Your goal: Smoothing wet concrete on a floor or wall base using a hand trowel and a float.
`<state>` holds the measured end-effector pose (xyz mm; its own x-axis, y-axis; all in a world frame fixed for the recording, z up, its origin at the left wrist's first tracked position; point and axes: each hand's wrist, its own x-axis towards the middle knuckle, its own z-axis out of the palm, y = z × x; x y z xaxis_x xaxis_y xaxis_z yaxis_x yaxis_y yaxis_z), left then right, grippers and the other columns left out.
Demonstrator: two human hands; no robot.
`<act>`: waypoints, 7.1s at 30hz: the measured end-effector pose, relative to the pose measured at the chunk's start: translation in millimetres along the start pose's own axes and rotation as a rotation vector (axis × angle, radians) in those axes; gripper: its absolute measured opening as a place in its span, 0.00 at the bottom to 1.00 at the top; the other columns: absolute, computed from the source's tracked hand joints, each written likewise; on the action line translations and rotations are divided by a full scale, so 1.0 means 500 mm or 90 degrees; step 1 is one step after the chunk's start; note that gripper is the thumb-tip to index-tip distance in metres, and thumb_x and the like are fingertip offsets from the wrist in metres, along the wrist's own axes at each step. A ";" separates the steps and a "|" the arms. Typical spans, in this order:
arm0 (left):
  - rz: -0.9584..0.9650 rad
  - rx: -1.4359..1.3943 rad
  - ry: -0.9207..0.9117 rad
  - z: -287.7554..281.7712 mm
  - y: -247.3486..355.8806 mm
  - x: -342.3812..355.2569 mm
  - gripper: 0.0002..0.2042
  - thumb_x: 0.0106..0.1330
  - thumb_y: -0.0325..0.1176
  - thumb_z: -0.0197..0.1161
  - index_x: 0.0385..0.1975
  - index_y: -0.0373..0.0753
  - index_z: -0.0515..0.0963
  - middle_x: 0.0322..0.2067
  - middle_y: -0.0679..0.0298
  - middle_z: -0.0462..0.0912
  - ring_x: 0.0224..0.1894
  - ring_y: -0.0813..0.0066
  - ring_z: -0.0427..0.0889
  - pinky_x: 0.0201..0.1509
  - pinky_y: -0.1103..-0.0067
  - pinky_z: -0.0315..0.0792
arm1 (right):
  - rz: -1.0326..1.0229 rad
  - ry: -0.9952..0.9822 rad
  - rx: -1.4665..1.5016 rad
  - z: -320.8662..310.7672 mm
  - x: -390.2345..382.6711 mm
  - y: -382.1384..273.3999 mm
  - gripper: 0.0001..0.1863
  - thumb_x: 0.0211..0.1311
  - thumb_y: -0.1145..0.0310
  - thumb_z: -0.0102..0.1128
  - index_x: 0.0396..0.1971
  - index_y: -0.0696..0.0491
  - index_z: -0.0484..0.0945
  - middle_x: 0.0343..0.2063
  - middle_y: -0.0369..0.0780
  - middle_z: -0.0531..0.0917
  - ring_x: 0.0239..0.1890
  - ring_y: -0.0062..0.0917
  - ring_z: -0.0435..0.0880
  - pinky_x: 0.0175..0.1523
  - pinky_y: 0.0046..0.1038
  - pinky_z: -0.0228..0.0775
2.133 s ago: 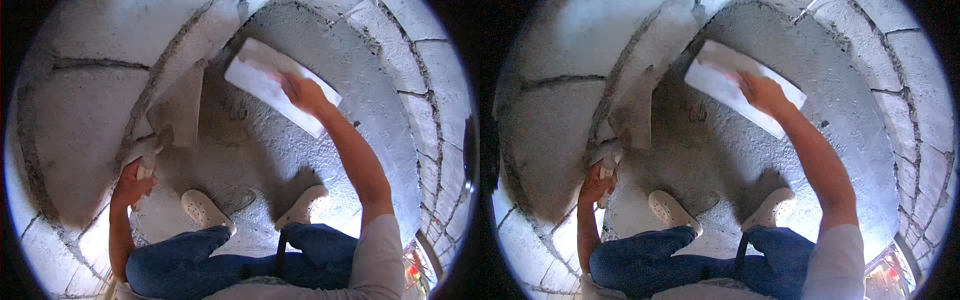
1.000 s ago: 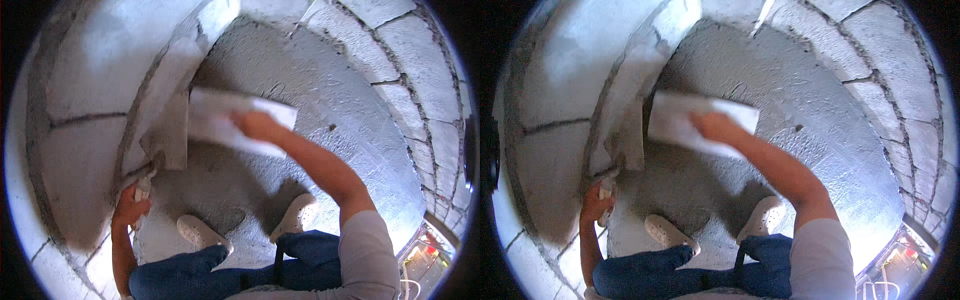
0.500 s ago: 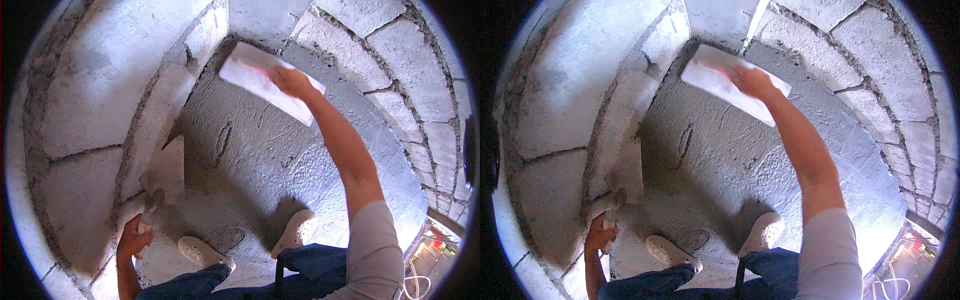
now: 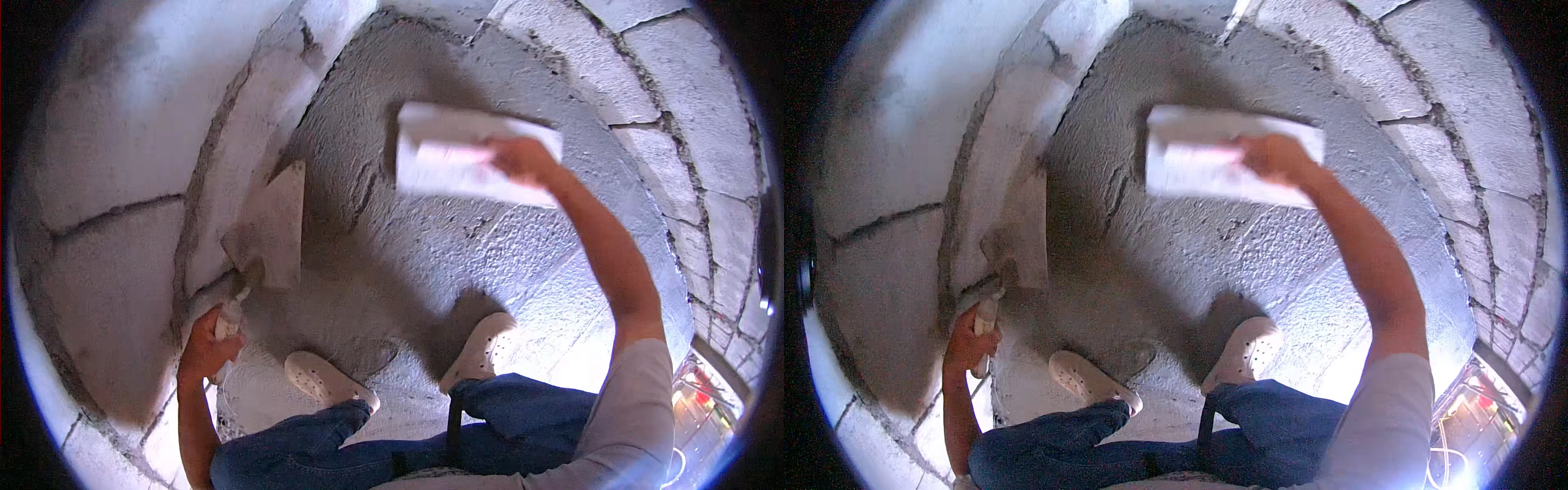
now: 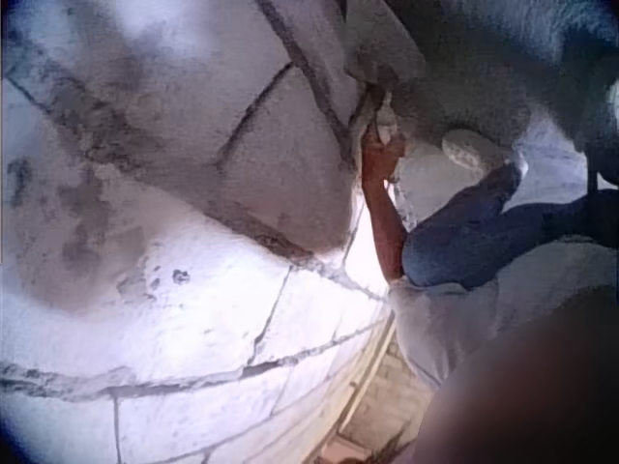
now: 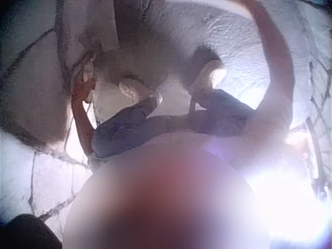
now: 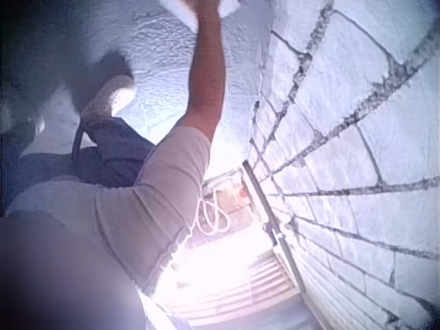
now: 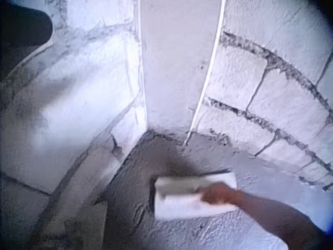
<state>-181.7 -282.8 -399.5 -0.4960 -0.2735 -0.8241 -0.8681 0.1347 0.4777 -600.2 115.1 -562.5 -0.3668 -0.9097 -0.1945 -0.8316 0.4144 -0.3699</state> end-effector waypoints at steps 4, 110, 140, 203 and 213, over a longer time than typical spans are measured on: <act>-0.036 -0.011 0.041 -0.011 -0.026 -0.014 0.15 0.52 0.22 0.62 0.41 0.34 0.74 0.25 0.67 0.76 0.22 0.82 0.73 0.23 0.80 0.69 | 0.233 0.004 0.049 -0.028 0.121 -0.061 0.18 0.65 0.53 0.47 0.47 0.50 0.71 0.32 0.51 0.81 0.35 0.48 0.81 0.41 0.46 0.71; 0.076 -0.091 -0.074 0.042 0.020 -0.015 0.15 0.54 0.28 0.62 0.43 0.36 0.72 0.27 0.68 0.74 0.25 0.82 0.73 0.28 0.80 0.70 | 0.688 0.609 0.399 -0.008 0.160 -0.129 0.23 0.67 0.60 0.38 0.61 0.41 0.56 0.39 0.55 0.80 0.40 0.54 0.79 0.45 0.48 0.70; 0.159 -0.076 -0.080 0.036 0.018 -0.002 0.17 0.54 0.25 0.59 0.45 0.35 0.70 0.26 0.66 0.75 0.22 0.81 0.73 0.25 0.79 0.70 | 0.658 0.566 0.369 0.075 0.145 -0.183 0.25 0.63 0.62 0.42 0.60 0.35 0.54 0.38 0.56 0.80 0.42 0.55 0.78 0.47 0.50 0.68; 0.134 -0.080 -0.040 0.067 0.015 0.007 0.16 0.54 0.28 0.58 0.44 0.35 0.69 0.24 0.65 0.72 0.21 0.80 0.72 0.24 0.79 0.69 | 0.676 0.502 0.439 0.023 0.133 -0.128 0.22 0.65 0.64 0.41 0.58 0.37 0.56 0.38 0.54 0.80 0.37 0.54 0.80 0.43 0.50 0.69; 0.079 -0.079 -0.023 0.073 0.014 -0.007 0.19 0.53 0.25 0.57 0.46 0.34 0.68 0.25 0.65 0.74 0.22 0.80 0.74 0.26 0.79 0.71 | 0.880 0.791 0.362 0.094 -0.105 0.025 0.23 0.62 0.66 0.44 0.59 0.44 0.59 0.43 0.50 0.76 0.35 0.43 0.81 0.42 0.42 0.73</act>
<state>-186.9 -246.3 -404.4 -0.6014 -0.2279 -0.7658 -0.7923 0.0466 0.6084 -571.5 169.4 -599.7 -0.8021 0.5971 -0.0081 0.3610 0.4741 -0.8031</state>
